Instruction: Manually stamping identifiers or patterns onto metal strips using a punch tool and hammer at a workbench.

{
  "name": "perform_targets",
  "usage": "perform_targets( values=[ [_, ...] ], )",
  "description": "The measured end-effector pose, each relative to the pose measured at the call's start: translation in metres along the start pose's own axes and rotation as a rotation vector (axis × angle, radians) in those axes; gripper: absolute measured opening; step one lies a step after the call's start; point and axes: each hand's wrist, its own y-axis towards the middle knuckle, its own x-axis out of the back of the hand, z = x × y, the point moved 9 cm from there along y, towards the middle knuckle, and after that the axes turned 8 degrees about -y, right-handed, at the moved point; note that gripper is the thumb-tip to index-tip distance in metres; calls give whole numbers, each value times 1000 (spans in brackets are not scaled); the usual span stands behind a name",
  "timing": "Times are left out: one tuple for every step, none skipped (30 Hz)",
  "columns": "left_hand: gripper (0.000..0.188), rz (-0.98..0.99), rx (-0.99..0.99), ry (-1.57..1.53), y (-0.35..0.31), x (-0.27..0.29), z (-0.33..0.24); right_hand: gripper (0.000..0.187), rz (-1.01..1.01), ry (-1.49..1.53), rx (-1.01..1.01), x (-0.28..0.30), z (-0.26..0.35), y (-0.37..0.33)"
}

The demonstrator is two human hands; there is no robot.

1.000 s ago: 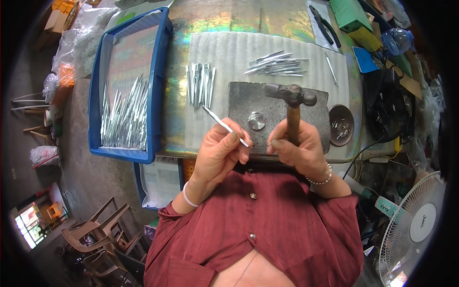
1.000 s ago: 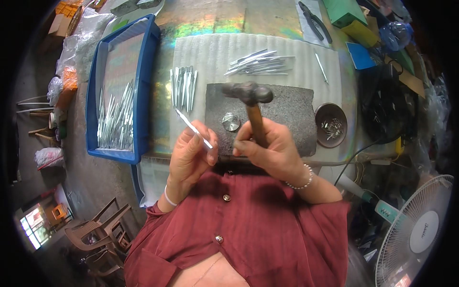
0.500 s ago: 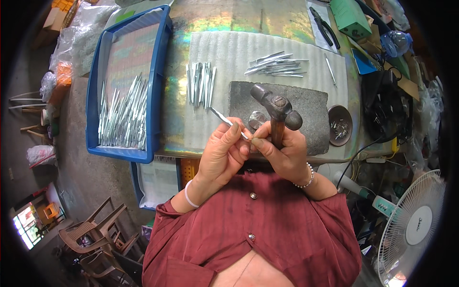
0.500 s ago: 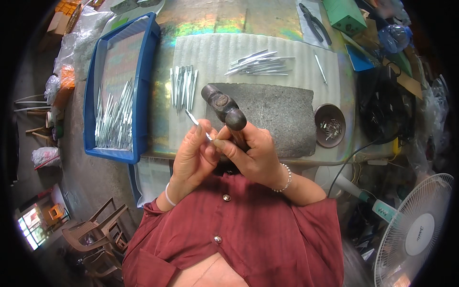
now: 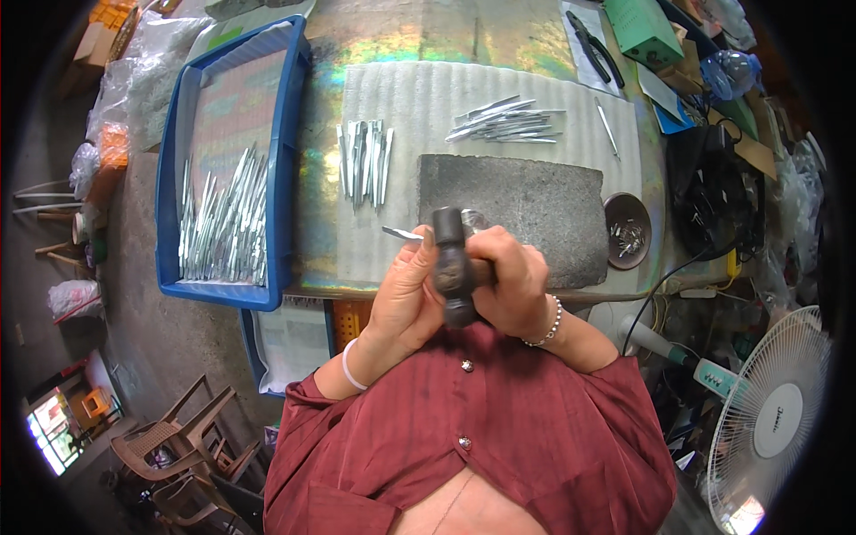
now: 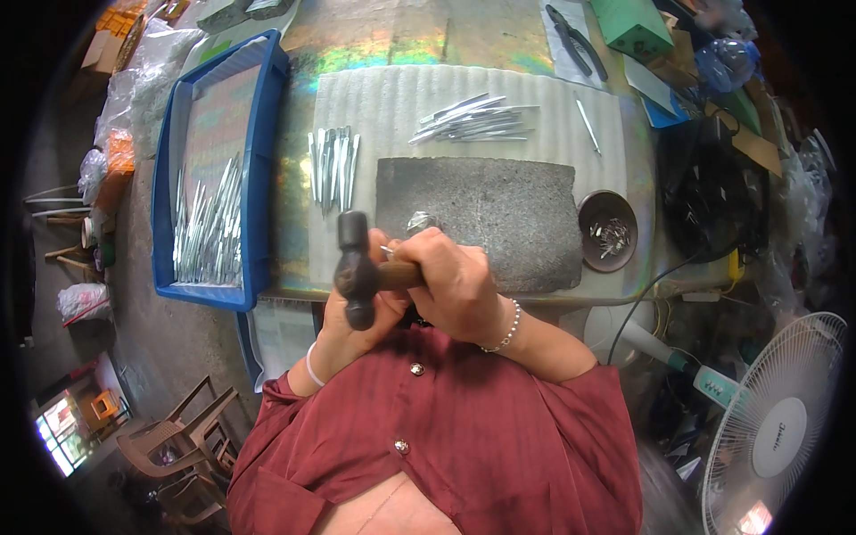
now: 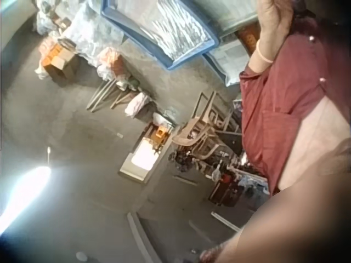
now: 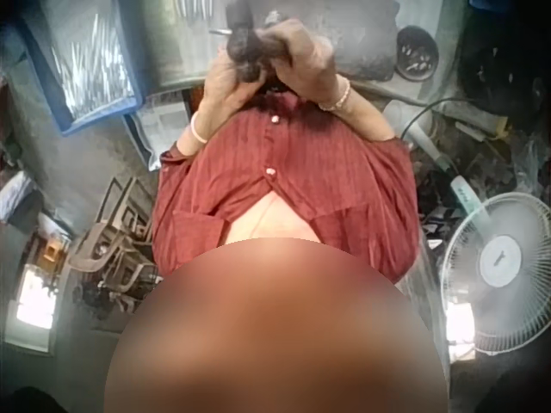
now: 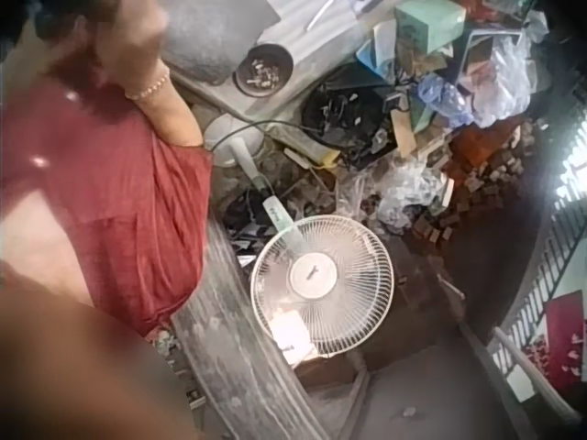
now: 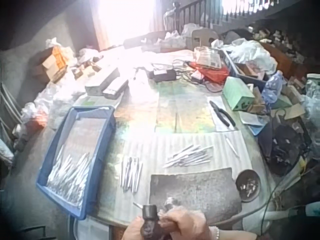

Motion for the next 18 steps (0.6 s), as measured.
perform_targets(
  values=[
    [18,11,-24,20,0,5,-3,23,32,5,-11,-5,-1,1],
    [20,22,-43,39,1,5,-5,24,63,6,-25,-7,-3,0],
    [17,-15,-55,85,-1,4,-7,27,127,82,-72,-10,-12,-3],
    [17,-12,-42,82,-2,3,-9,27,125,70,-78,-7,-11,-3],
    [17,3,-37,49,-4,3,-13,28,145,239,-257,-7,-24,-5],
    [17,15,-33,16,-5,4,-17,30,164,411,-437,-10,-36,-11],
    [18,52,-81,21,-6,3,-26,29,176,377,-473,-3,-43,-16],
    [18,50,-79,20,-7,3,-30,29,176,376,-476,4,-48,-20],
    [17,47,-121,34,-7,3,-39,26,121,405,-546,13,-58,-26],
    [17,42,-164,49,-7,3,-47,24,67,436,-615,22,-67,-32],
    [17,48,-177,42,-7,4,-51,24,72,444,-618,26,-69,-35],
    [17,39,-184,44,-6,6,-53,21,47,488,-651,31,-72,-37],
    [18,61,-198,73,-6,4,-55,19,21,532,-684,34,-76,-41],
    [18,88,-209,100,-4,0,-56,19,25,538,-686,37,-79,-43],
    [17,83,-233,128,-3,-2,-57,18,26,511,-695,39,-82,-47],
    [17,79,-236,130,-1,-2,-57,18,26,484,-703,41,-84,-49],
    [16,111,-258,249,1,-7,-57,19,35,502,-718,40,-86,-53],
    [15,144,-278,369,3,-13,-56,19,33,505,-720,40,-87,-53]
  ],
)
